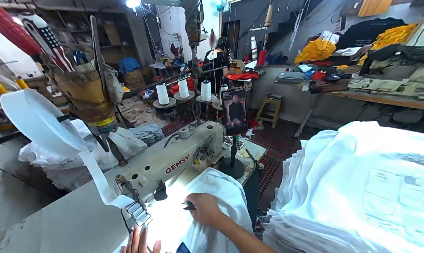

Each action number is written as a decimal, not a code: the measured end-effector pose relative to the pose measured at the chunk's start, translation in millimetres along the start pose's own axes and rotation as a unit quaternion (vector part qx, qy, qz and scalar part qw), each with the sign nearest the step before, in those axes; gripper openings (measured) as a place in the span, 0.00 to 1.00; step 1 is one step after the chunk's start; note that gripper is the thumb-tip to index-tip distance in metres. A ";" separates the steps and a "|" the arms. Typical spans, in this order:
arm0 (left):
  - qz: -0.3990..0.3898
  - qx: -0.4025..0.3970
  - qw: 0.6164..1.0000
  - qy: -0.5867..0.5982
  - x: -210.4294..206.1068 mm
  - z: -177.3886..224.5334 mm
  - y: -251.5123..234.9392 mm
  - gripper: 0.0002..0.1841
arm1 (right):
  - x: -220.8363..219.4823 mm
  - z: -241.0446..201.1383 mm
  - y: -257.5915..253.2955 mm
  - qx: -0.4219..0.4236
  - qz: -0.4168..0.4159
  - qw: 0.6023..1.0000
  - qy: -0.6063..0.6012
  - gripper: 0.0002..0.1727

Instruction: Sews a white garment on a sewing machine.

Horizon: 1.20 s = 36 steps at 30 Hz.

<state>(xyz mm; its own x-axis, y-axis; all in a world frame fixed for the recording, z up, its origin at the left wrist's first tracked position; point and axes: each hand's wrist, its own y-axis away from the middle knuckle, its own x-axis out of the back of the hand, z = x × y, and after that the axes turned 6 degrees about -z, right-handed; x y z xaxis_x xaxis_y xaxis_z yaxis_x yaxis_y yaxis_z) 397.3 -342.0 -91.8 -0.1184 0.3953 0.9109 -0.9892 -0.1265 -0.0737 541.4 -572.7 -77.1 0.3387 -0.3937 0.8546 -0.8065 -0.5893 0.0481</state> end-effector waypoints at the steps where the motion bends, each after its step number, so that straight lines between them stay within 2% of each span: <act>1: 0.001 -0.003 1.000 0.026 -0.6 4.8 -3.7 0.34 | 3.5 7.4 -0.8 0.002 0.004 1.000 0.004 0.18; 4: -0.003 -0.020 0.999 0.044 3.3 8.5 -10.9 0.27 | 11.3 23.1 1.9 -0.002 0.017 1.000 0.003 0.17; 8: 0.010 -0.029 0.999 -0.037 0.7 -5.6 -9.2 0.31 | 11.3 26.8 6.0 -0.013 0.030 0.999 0.007 0.17; 13: 0.013 -0.024 0.998 -0.054 -2.9 -6.0 -6.7 0.32 | 7.1 23.0 7.6 -0.017 0.030 0.999 0.037 0.15; 16: 0.011 -0.036 0.998 -0.051 -7.1 -6.7 -4.8 0.34 | 8.9 17.1 12.6 -0.057 0.024 0.997 0.042 0.17; 19: 0.074 -0.060 0.995 -0.042 -17.2 -9.3 -5.0 0.33 | 13.9 6.3 18.8 -0.127 0.008 0.991 0.044 0.20; 21: 0.096 -0.049 0.993 -0.048 -17.5 -8.0 -4.4 0.32 | 14.0 -1.9 18.4 -0.145 -0.001 0.988 0.045 0.21; 24: 0.064 -0.015 0.997 -0.049 -13.9 -9.5 -2.5 0.32 | 1.6 -22.5 16.2 -0.082 0.053 0.995 0.017 0.16; 26: 0.046 -0.003 0.998 -0.037 -13.0 -11.3 -3.6 0.32 | -8.6 -48.6 17.9 -0.023 0.069 0.997 -0.007 0.17; 29: 0.065 -0.020 0.997 -0.027 -15.6 -15.5 -3.5 0.29 | -17.6 -93.4 18.0 0.039 -0.045 0.998 -0.016 0.15; 32: 0.076 -0.048 0.996 0.017 -9.7 -16.9 -2.0 0.24 | -28.1 -121.4 3.4 0.043 -0.167 0.985 0.014 0.21; 34: 0.063 -0.051 0.996 0.031 -4.4 -18.1 -3.0 0.26 | -39.7 -127.9 -3.7 0.027 -0.164 0.984 0.058 0.24; 36: 0.073 -0.072 0.995 0.021 -1.6 -22.4 -7.6 0.28 | -50.3 -128.0 -6.7 0.015 -0.125 0.987 0.101 0.28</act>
<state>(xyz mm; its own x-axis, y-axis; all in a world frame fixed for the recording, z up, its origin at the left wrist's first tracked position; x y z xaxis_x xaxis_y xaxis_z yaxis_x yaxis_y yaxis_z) 403.0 -321.2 -101.8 -0.2617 0.4199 0.8690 -0.9631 -0.0552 -0.2634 467.7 -458.7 -54.2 0.4190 -0.0871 0.9038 -0.6948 -0.6716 0.2574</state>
